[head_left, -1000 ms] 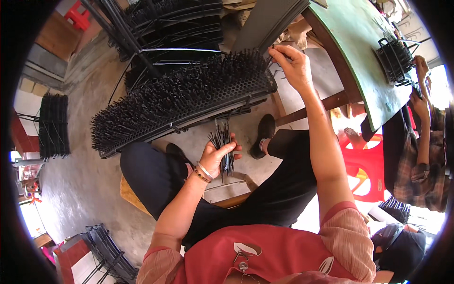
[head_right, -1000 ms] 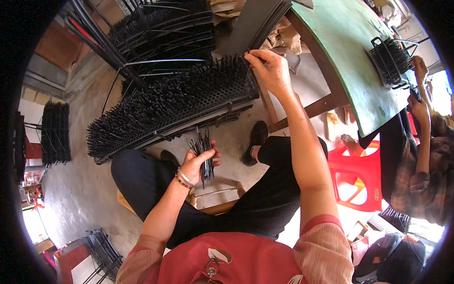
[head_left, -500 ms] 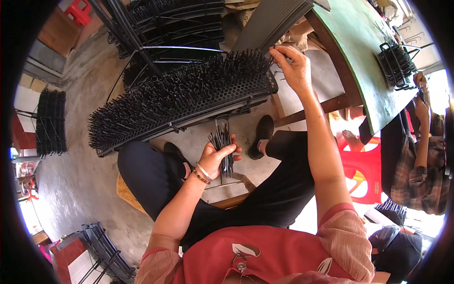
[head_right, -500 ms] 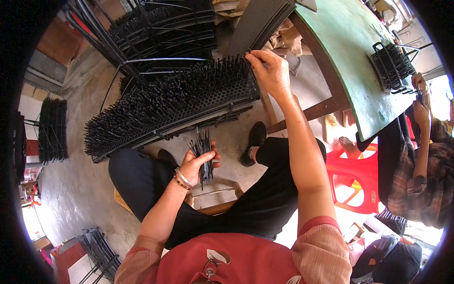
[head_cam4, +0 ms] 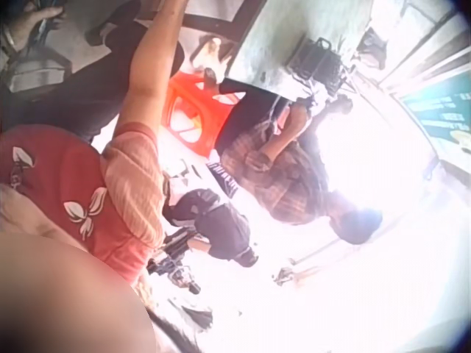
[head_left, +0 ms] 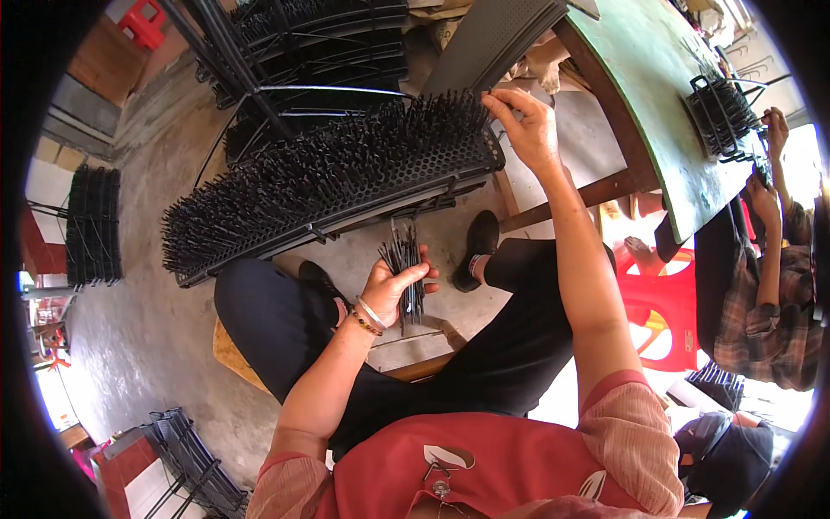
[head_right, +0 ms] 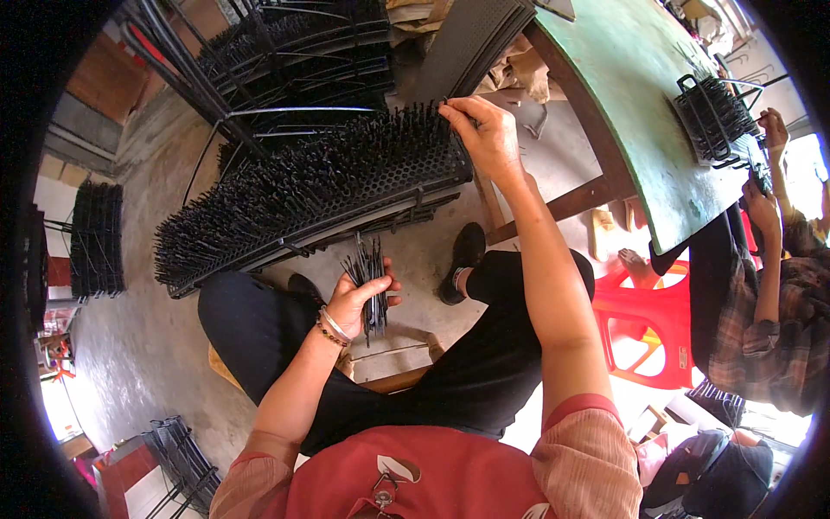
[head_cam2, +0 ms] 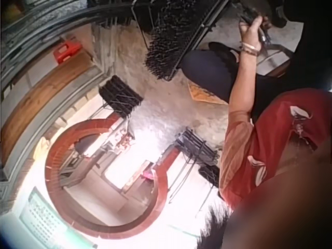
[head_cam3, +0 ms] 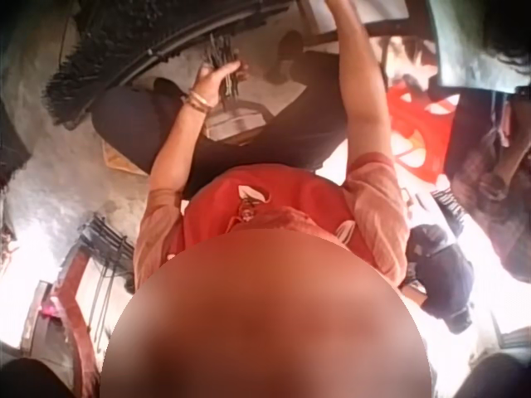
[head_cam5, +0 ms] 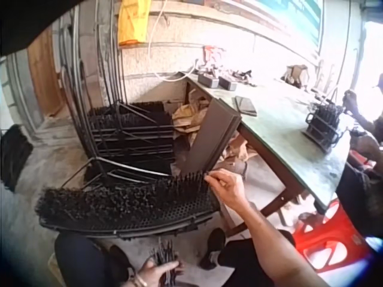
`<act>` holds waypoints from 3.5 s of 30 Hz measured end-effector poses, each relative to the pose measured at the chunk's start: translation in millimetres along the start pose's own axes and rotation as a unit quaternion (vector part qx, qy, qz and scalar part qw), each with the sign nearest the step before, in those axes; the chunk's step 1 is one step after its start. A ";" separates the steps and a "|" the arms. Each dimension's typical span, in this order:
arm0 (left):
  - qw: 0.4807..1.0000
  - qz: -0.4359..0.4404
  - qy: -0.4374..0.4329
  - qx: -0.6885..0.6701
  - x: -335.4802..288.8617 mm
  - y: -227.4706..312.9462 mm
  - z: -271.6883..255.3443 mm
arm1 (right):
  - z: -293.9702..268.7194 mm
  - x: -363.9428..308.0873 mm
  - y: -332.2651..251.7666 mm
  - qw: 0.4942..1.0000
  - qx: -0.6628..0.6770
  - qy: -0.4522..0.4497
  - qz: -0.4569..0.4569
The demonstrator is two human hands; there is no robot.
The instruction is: Manually inserting bundles of black plastic bristles into holes on a rectangular brush head.
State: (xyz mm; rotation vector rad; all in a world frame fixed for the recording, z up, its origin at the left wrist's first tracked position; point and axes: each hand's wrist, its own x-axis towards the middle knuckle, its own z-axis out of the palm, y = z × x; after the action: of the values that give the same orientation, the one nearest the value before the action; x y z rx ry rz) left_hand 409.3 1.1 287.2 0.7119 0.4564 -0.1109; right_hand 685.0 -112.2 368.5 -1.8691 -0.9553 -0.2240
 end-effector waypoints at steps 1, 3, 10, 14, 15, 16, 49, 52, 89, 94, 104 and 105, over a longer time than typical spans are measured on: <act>1.000 0.002 -0.001 0.000 0.1 0.0 0.2 | 1.1 -0.6 1.7 1.000 0.006 0.000 -0.006; 1.000 0.000 0.002 -0.001 -0.8 0.4 -0.6 | 2.4 -2.3 -4.0 1.000 -0.004 -0.010 0.018; 1.000 -0.001 0.004 0.004 -2.4 3.3 1.6 | 8.4 -10.8 5.8 1.000 0.001 0.010 0.021; 1.000 0.007 -0.001 0.004 -2.6 2.5 0.9 | 6.2 -13.0 3.7 0.999 -0.024 0.029 0.006; 1.000 0.006 0.000 0.004 -2.9 2.5 0.8 | 5.2 -12.8 3.0 0.999 -0.041 0.029 -0.003; 1.000 0.006 0.001 0.004 -3.0 2.4 0.7 | 4.8 -12.6 2.5 0.998 -0.058 0.030 -0.011; 1.000 0.009 -0.003 0.006 -2.0 1.3 -0.7 | 28.1 -23.5 0.5 0.991 -0.037 0.122 0.048; 1.000 0.005 0.000 0.005 -2.0 1.4 -1.0 | 29.9 -25.1 -3.2 0.989 -0.034 0.118 0.087; 1.000 0.007 0.000 0.004 -1.5 3.1 -1.8 | 13.8 -22.5 -9.3 0.962 -0.269 -0.012 -0.047; 1.000 0.021 0.020 -0.011 -4.5 9.1 4.2 | 13.6 -22.1 -5.5 0.972 -0.223 0.031 -0.062; 0.994 0.106 0.015 -0.027 -4.4 14.8 6.3 | 43.7 -77.1 -85.2 0.902 0.129 -0.363 0.194; 0.994 0.108 0.012 -0.023 -5.7 15.3 8.6 | 48.3 -78.9 -81.4 0.882 0.134 -0.393 0.225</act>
State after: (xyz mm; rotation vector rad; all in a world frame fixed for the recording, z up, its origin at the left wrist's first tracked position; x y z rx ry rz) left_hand 411.2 6.7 304.7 0.7136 0.4018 0.1109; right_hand 563.2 -96.1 358.5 -1.8641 -0.9580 0.9716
